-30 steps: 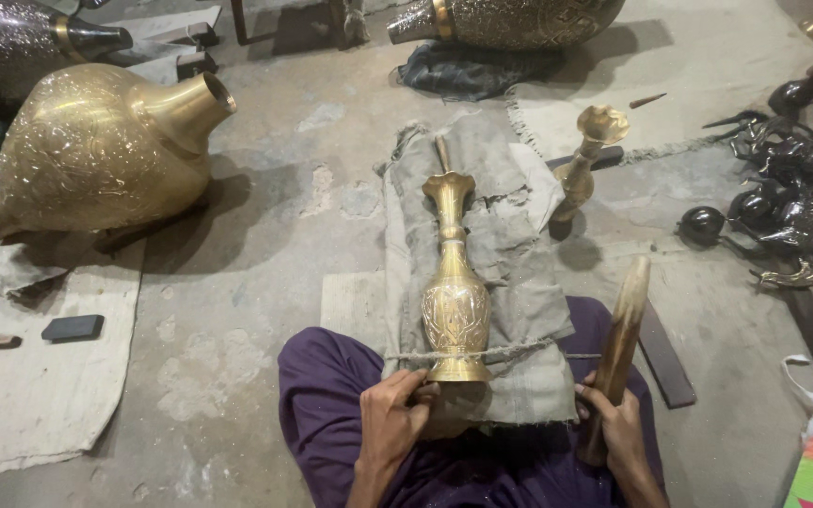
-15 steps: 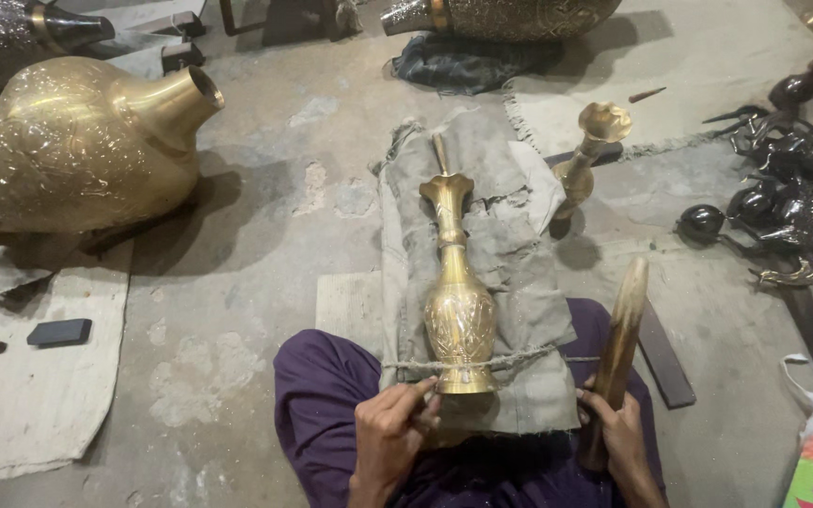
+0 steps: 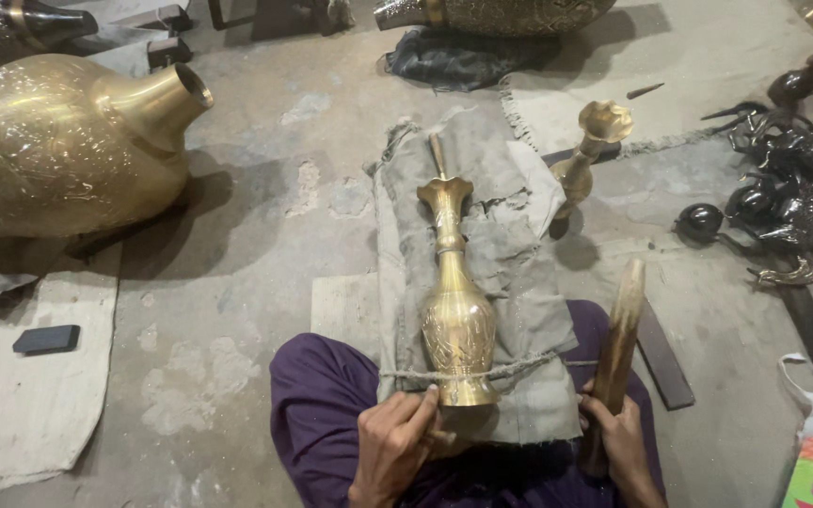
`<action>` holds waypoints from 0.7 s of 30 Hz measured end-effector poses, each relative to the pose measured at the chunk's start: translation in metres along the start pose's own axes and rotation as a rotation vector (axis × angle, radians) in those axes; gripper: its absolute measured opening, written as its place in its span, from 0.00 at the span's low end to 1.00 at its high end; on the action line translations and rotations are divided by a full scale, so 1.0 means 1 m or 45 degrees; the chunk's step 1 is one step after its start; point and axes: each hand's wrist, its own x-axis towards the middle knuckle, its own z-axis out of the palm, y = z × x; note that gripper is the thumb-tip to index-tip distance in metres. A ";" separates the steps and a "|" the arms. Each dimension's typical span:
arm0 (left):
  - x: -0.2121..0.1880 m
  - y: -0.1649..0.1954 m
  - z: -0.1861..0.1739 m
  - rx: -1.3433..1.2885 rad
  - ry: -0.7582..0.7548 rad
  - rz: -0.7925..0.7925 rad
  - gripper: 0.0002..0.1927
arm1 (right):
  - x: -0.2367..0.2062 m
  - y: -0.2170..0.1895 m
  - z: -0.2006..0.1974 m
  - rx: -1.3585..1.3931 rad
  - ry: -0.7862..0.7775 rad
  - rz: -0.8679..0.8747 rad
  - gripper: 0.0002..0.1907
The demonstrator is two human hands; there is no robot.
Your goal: The person sits on the floor with an engraved brass vase on a cloth pad and decorates its surface by hand, holding a steel chisel against the brass and striking it with a wooden mallet, repositioning the chisel repeatedly over the vase body and neck.
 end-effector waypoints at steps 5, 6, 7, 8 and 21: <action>-0.003 -0.002 0.000 -0.158 0.069 -0.111 0.14 | 0.007 0.000 0.000 -0.058 0.027 0.025 0.09; -0.005 -0.004 0.000 -0.200 0.079 -0.167 0.14 | 0.008 0.000 0.001 -0.070 0.014 0.007 0.09; -0.006 -0.005 0.002 -0.195 0.059 -0.193 0.15 | 0.009 -0.001 0.000 -0.082 0.000 -0.008 0.10; -0.009 -0.006 0.004 -0.192 0.037 -0.223 0.15 | 0.010 -0.001 0.001 -0.087 0.008 0.008 0.10; -0.011 -0.024 -0.009 -0.270 -0.417 -0.857 0.22 | 0.011 0.000 0.000 -0.163 0.010 -0.024 0.11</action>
